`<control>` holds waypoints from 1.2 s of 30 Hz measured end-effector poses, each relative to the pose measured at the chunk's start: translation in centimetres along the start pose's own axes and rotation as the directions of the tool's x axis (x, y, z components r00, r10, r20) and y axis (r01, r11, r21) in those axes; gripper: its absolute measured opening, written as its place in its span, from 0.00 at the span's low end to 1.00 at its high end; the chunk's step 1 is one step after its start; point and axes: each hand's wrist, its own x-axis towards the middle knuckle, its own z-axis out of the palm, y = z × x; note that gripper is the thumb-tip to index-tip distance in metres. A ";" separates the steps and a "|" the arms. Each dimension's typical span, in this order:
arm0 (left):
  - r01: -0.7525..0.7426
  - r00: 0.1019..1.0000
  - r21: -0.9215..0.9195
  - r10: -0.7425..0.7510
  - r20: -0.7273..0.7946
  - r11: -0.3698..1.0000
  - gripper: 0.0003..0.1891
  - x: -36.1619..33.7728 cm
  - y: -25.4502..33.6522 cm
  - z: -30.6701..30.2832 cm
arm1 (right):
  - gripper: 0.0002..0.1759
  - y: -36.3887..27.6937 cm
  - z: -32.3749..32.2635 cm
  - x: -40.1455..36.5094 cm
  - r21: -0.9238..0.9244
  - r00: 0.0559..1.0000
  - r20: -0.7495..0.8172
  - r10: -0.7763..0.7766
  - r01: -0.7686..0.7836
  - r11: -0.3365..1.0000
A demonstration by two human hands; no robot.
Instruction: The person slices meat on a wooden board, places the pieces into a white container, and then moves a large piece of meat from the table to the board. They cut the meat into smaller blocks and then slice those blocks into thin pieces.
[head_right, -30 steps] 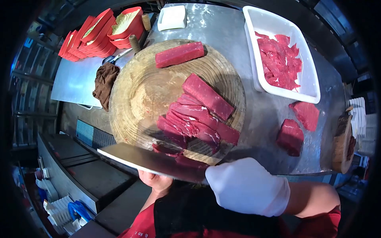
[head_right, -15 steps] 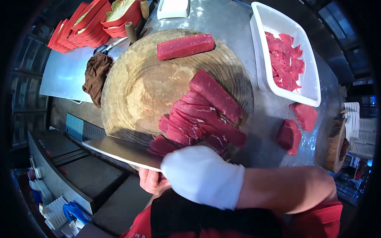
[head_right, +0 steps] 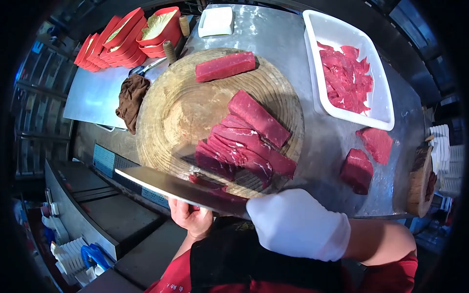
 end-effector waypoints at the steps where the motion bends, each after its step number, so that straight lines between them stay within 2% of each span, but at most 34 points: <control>1: -0.077 0.997 0.056 0.078 -0.004 0.995 0.14 0.4 0.1 0.0 | 0.05 0.0 -0.1 -0.6 -0.044 0.997 -0.040 -0.060 0.058 0.997; 2: -0.153 0.988 0.113 0.154 -0.003 0.982 0.15 0.7 0.1 0.0 | 0.05 0.1 -0.2 -1.1 -0.040 0.998 -0.038 -0.059 0.058 0.998; 5: -0.188 0.982 0.108 0.189 0.001 0.976 0.15 0.5 -0.3 -0.2 | 0.05 -0.5 -1.5 -1.4 -0.067 0.983 0.159 0.095 -0.085 0.994; 6: -0.220 0.976 0.105 0.219 0.017 0.970 0.15 0.4 -0.4 -0.3 | 0.05 -0.7 -1.7 -1.3 -0.067 0.981 0.167 0.099 -0.089 0.994; 10: -0.150 0.989 0.108 0.148 0.027 0.983 0.14 -0.1 -0.5 -0.6 | 0.04 -1.4 -1.9 0.1 -0.095 0.954 0.262 0.148 -0.127 0.987; 12: -0.163 0.983 0.065 0.156 0.094 0.985 0.13 0.1 -0.4 -0.9 | 0.04 -1.6 -1.8 1.2 -0.103 0.945 0.283 0.165 -0.141 0.985; 13: -0.151 0.985 0.063 0.145 0.092 0.986 0.13 0.0 -0.9 -0.5 | 0.05 -1.7 -1.8 1.9 -0.099 0.956 0.280 0.092 -0.066 0.993; 14: -0.225 0.974 0.065 0.226 -0.010 0.972 0.12 0.0 -1.7 0.3 | 0.05 -1.7 -1.6 2.6 -0.094 0.962 0.274 0.019 0.007 0.996; 15: -0.297 0.946 0.074 0.304 -0.109 0.952 0.12 0.0 -2.2 0.8 | 0.05 -1.4 -0.9 3.6 -0.094 0.960 0.279 0.025 0.001 0.996; 17: -0.301 0.938 0.091 0.312 -0.151 0.949 0.11 0.1 -2.3 1.3 | 0.07 -0.7 0.9 6.3 0.051 0.982 0.070 -0.173 0.170 0.984; 18: -0.315 0.923 0.112 0.332 -0.193 0.942 0.11 0.2 -2.2 1.5 | 0.07 -1.6 0.9 8.5 0.080 0.981 0.195 0.001 -0.017 0.997; 19: -0.256 0.966 0.045 0.258 -0.034 0.966 0.10 0.5 -1.7 0.3 | 0.07 -1.8 1.1 9.2 0.050 0.982 0.189 -0.017 0.007 0.999; 20: -0.228 0.972 0.032 0.229 -0.050 0.973 0.09 0.6 -1.3 0.4 | 0.07 -1.7 1.1 9.6 0.021 0.982 0.184 -0.041 0.038 0.999; 22: -0.134 0.991 0.006 0.134 -0.015 0.991 0.09 1.4 0.4 0.3 | 0.09 -0.7 0.7 9.6 0.013 0.987 0.163 -0.004 0.002 1.000; 23: -0.136 0.990 -0.003 0.136 -0.027 0.991 0.09 1.3 0.5 0.3 | 0.10 1.1 1.3 9.8 0.082 0.995 0.081 -0.065 0.058 0.995; 24: -0.127 0.992 -0.005 0.127 -0.025 0.992 0.10 0.9 0.2 0.2 | 0.09 2.1 2.5 9.5 0.089 0.992 -0.072 -0.101 0.107 0.990; 26: -0.161 0.987 0.004 0.161 -0.008 0.987 0.12 0.4 -0.3 -0.1 | 0.09 3.2 3.1 8.0 -0.163 0.897 -0.201 -0.393 0.365 0.917; 28: -0.131 0.991 0.010 0.131 -0.014 0.991 0.12 0.4 0.0 -0.3 | 0.10 1.8 1.5 5.7 -0.096 0.991 -0.043 -0.129 0.125 0.988; 30: -0.093 0.996 0.011 0.093 -0.008 0.996 0.12 0.1 0.1 -0.4 | 0.09 0.3 0.3 3.5 -0.029 0.999 0.039 0.028 -0.027 0.999; 33: -0.074 0.997 0.074 0.076 -0.034 0.995 0.17 -0.1 0.5 -0.1 | 0.05 0.1 0.0 0.7 0.017 0.994 0.097 0.041 -0.043 0.999; 35: -0.122 0.991 0.107 0.127 -0.033 0.987 0.17 -0.1 0.0 -0.1 | 0.04 0.4 0.1 -0.9 -0.032 0.998 -0.018 -0.054 0.053 0.998; 36: -0.175 0.983 0.137 0.180 -0.027 0.975 0.17 -0.1 -0.2 -0.2 | 0.04 0.2 -0.1 -1.3 -0.029 0.998 -0.013 -0.053 0.053 0.998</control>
